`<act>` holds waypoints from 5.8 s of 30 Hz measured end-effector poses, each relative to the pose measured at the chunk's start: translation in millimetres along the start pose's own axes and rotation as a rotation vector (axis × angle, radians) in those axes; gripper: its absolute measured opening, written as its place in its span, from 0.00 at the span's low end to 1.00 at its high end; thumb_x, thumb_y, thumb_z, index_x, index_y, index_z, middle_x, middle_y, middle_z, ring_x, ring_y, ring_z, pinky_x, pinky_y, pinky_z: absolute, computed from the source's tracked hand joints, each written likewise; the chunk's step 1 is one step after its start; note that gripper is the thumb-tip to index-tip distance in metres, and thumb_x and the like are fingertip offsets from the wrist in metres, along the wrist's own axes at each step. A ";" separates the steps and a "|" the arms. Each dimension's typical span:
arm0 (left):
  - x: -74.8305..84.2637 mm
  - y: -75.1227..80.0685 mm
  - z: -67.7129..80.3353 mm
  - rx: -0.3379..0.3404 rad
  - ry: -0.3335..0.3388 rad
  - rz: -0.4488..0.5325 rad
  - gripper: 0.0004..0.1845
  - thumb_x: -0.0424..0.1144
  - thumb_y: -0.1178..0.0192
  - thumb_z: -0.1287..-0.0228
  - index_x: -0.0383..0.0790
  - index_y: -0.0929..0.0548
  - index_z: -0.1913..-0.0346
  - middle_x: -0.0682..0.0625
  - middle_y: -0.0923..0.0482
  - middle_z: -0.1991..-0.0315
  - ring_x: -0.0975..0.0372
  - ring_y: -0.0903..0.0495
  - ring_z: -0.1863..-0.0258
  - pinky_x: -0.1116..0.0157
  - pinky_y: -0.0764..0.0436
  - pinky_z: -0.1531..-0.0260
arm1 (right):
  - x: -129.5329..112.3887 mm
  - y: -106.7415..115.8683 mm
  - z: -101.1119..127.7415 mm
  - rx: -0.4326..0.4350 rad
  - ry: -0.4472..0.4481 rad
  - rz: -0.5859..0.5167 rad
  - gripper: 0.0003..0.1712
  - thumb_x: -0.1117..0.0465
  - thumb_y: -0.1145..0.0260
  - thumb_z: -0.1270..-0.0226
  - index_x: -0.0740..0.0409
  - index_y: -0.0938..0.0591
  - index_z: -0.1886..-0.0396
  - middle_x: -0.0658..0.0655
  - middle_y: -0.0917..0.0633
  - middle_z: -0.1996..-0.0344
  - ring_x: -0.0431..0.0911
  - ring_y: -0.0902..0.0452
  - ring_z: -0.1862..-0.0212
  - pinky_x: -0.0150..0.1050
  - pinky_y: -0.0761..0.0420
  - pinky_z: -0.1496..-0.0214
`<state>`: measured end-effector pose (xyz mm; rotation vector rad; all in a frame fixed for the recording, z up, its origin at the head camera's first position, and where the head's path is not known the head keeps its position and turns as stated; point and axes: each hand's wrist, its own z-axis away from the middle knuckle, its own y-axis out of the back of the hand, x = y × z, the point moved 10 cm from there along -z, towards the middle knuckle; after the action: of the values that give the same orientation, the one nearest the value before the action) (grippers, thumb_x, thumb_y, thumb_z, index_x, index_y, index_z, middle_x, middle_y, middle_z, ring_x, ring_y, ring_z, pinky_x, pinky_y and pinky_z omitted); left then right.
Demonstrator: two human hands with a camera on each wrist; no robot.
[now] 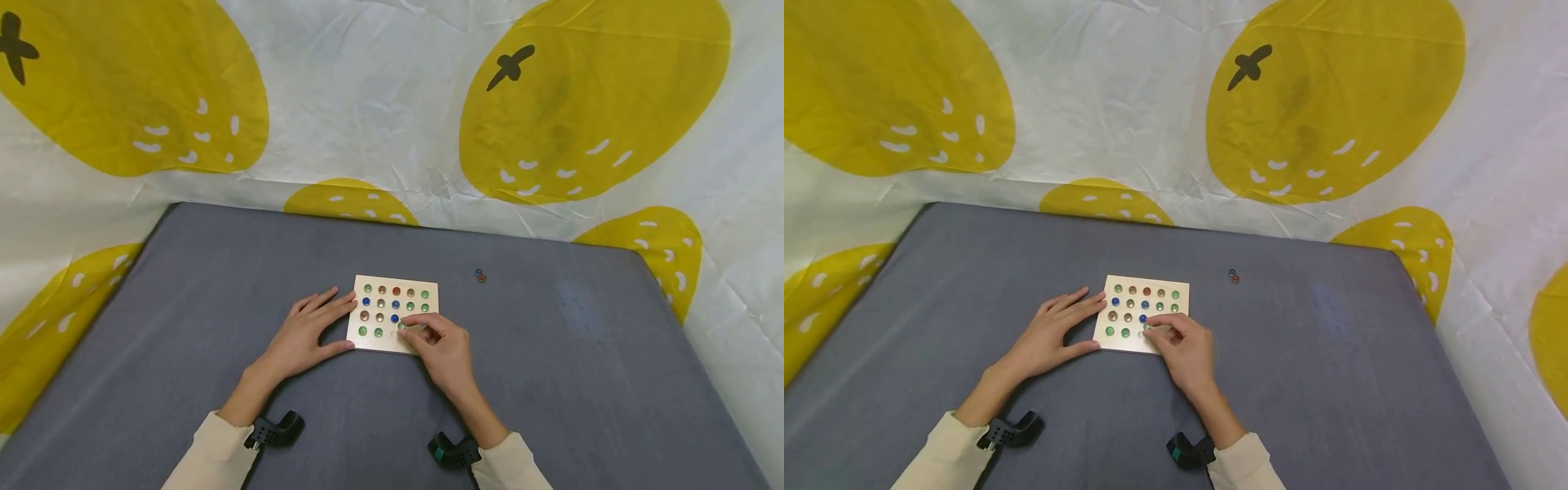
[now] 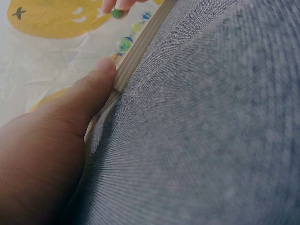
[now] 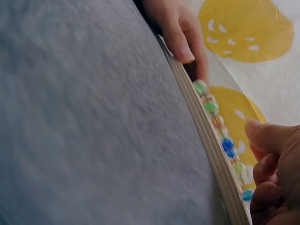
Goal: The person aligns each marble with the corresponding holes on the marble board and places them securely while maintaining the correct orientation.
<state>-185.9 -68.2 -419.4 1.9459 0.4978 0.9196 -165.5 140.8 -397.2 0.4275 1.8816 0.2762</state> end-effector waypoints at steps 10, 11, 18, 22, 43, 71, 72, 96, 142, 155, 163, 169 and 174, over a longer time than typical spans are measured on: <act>0.7 0.5 -1.1 0.002 0.000 0.002 0.37 0.58 0.38 0.40 0.49 0.32 0.30 0.55 0.39 0.29 0.54 0.44 0.29 0.48 0.47 0.34 | -3.0 -14.4 2.9 -0.052 0.094 0.068 0.09 0.62 0.23 0.48 0.48 0.11 0.66 0.39 0.22 0.77 0.37 0.33 0.81 0.31 0.32 0.82; 0.7 0.5 -1.0 0.004 0.000 0.002 0.37 0.58 0.37 0.40 0.49 0.32 0.30 0.55 0.39 0.29 0.54 0.44 0.29 0.48 0.47 0.34 | -2.9 -15.2 3.1 -0.056 0.102 0.076 0.09 0.62 0.23 0.48 0.48 0.11 0.65 0.39 0.22 0.77 0.36 0.33 0.81 0.31 0.32 0.82; -0.7 -0.6 1.4 0.001 0.009 0.003 0.37 0.58 0.37 0.40 0.50 0.32 0.30 0.55 0.38 0.29 0.54 0.44 0.29 0.48 0.46 0.34 | -5.5 -20.5 5.9 -0.088 0.155 0.112 0.10 0.64 0.23 0.48 0.50 0.11 0.65 0.39 0.23 0.78 0.34 0.34 0.81 0.30 0.32 0.82; -1.0 -0.7 -0.1 -0.003 0.007 0.001 0.37 0.59 0.38 0.40 0.50 0.33 0.29 0.55 0.39 0.29 0.54 0.45 0.29 0.48 0.47 0.34 | -6.9 -20.3 4.9 -0.087 0.172 0.115 0.10 0.65 0.23 0.49 0.51 0.12 0.65 0.39 0.25 0.79 0.34 0.34 0.81 0.29 0.33 0.82; -3.4 3.7 2.0 -0.010 0.025 0.005 0.37 0.58 0.38 0.39 0.49 0.33 0.29 0.55 0.39 0.29 0.55 0.45 0.29 0.49 0.48 0.33 | -12.8 -24.0 1.4 -0.113 0.170 0.119 0.09 0.64 0.23 0.48 0.51 0.12 0.67 0.41 0.22 0.76 0.35 0.34 0.80 0.30 0.32 0.81; -3.1 1.8 2.4 -0.013 0.011 0.024 0.38 0.60 0.39 0.39 0.50 0.34 0.29 0.56 0.40 0.29 0.55 0.46 0.28 0.49 0.48 0.33 | 5.8 53.7 -36.8 0.112 -0.024 0.068 0.12 0.60 0.25 0.45 0.53 0.12 0.59 0.54 0.22 0.76 0.44 0.32 0.80 0.32 0.33 0.82; -2.9 2.2 2.2 -0.012 0.011 0.023 0.38 0.60 0.39 0.40 0.50 0.34 0.29 0.56 0.40 0.29 0.55 0.46 0.28 0.49 0.48 0.33 | 8.6 58.7 -39.2 0.125 -0.033 0.072 0.12 0.59 0.25 0.45 0.52 0.12 0.59 0.54 0.22 0.77 0.44 0.32 0.81 0.32 0.33 0.82; -2.6 0.6 0.1 -0.012 0.013 0.017 0.38 0.60 0.39 0.39 0.50 0.34 0.29 0.56 0.40 0.29 0.55 0.45 0.29 0.49 0.48 0.33 | 92.0 122.7 -63.3 0.317 -0.252 0.111 0.18 0.52 0.25 0.45 0.53 0.12 0.56 0.54 0.15 0.68 0.40 0.26 0.75 0.29 0.29 0.78; -3.6 -1.9 0.1 -0.010 0.011 0.001 0.39 0.61 0.40 0.40 0.51 0.34 0.29 0.56 0.40 0.29 0.55 0.46 0.28 0.50 0.49 0.33 | 96.0 113.1 -67.6 0.202 -0.203 0.374 0.10 0.57 0.25 0.44 0.54 0.12 0.62 0.53 0.16 0.71 0.43 0.31 0.76 0.33 0.33 0.74; -4.9 -0.5 -1.6 -0.017 0.012 0.000 0.38 0.60 0.39 0.39 0.51 0.34 0.28 0.56 0.40 0.29 0.55 0.46 0.28 0.50 0.49 0.32 | 88.4 114.8 -63.2 0.239 -0.227 0.247 0.11 0.54 0.25 0.45 0.51 0.11 0.62 0.51 0.14 0.68 0.43 0.28 0.74 0.31 0.31 0.74; -3.6 0.9 -3.0 -0.016 0.011 0.005 0.38 0.60 0.39 0.39 0.51 0.34 0.29 0.56 0.40 0.29 0.55 0.46 0.29 0.51 0.50 0.32 | 68.1 108.5 -63.6 0.216 -0.214 0.149 0.14 0.51 0.24 0.46 0.51 0.12 0.61 0.49 0.13 0.66 0.41 0.26 0.73 0.30 0.31 0.77; -2.9 0.5 -2.4 -0.019 0.012 0.009 0.38 0.59 0.39 0.39 0.50 0.34 0.29 0.56 0.40 0.29 0.54 0.45 0.29 0.51 0.49 0.32 | 57.8 96.1 -56.8 0.166 -0.226 0.085 0.14 0.52 0.24 0.46 0.51 0.12 0.61 0.48 0.13 0.65 0.42 0.26 0.73 0.30 0.33 0.80; -3.5 0.2 -2.2 -0.017 0.013 0.008 0.38 0.59 0.39 0.39 0.50 0.34 0.29 0.57 0.40 0.29 0.55 0.45 0.29 0.51 0.49 0.32 | 26.4 85.5 -48.5 0.115 -0.225 0.079 0.12 0.59 0.26 0.43 0.57 0.12 0.60 0.56 0.13 0.65 0.43 0.27 0.74 0.29 0.33 0.80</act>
<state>-189.8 -69.4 -419.9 1.9288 0.4885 0.9387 -205.6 230.3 -369.7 0.5877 1.6675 0.1653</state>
